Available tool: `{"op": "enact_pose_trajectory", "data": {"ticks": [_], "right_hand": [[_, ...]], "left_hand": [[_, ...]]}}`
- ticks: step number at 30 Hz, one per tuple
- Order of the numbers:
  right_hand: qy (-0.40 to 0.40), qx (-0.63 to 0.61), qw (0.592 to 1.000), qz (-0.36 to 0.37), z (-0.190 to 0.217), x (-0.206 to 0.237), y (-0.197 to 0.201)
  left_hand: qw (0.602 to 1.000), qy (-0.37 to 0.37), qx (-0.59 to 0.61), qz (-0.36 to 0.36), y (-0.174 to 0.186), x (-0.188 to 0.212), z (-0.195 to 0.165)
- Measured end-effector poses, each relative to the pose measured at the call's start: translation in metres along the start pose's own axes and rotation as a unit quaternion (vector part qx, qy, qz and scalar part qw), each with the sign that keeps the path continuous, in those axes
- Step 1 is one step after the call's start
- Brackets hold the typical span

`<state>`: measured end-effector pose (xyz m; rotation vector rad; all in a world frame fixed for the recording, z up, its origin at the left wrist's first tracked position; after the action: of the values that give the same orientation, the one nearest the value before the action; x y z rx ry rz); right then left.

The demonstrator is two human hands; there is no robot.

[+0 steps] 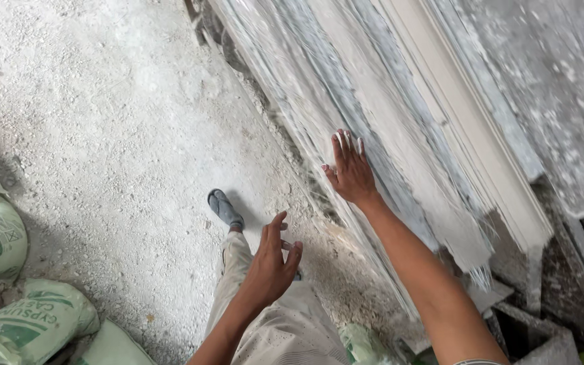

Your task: The person wets a bundle of white fiberglass strands in a bucket of water, then lays and spreads the strands along the channel of a long plaster cornice mold. They then scoop plaster slurry with a small trowel and spread it over the fibers, smoothing the surface by hand along the mold.

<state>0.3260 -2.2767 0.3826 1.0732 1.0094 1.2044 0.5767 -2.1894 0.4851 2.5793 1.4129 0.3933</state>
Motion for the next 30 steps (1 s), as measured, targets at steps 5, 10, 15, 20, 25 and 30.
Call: {"op": "enact_pose_trajectory", "data": {"ticks": [5,10,15,20,25,30], "right_hand": [[0.005,0.015,1.0,0.008,0.037,-0.118,-0.016],[0.012,-0.012,1.0,-0.009,0.079,-0.243,-0.021],[0.01,-0.015,1.0,-0.012,0.113,-0.357,-0.029],[0.023,-0.023,0.999,-0.021,0.152,-0.47,-0.033],[0.029,-0.031,0.999,-0.017,0.185,-0.59,-0.048],[0.032,-0.026,0.999,-0.02,0.22,-0.721,-0.068]], "left_hand": [[1.0,0.005,0.028,-0.013,0.077,-0.078,0.027],[0.999,-0.005,0.021,-0.046,0.189,-0.155,0.04],[0.997,0.044,0.003,-0.069,0.296,-0.212,0.048],[0.992,0.064,-0.005,-0.106,0.372,-0.259,0.053],[0.988,0.099,0.0,-0.118,0.433,-0.323,0.076],[0.988,0.092,0.0,-0.127,0.498,-0.427,0.094]]}}
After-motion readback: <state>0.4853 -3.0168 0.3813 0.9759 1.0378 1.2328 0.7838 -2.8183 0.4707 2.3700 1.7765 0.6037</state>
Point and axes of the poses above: each hand's wrist, its own x-axis away from the middle knuckle, its own y-axis out of the back of the hand, z = x × y, the point moved 8 cm from there along -x, towards the middle knuckle, and after that the axes turned 12 degrees about -y, right-handed, at the moved point
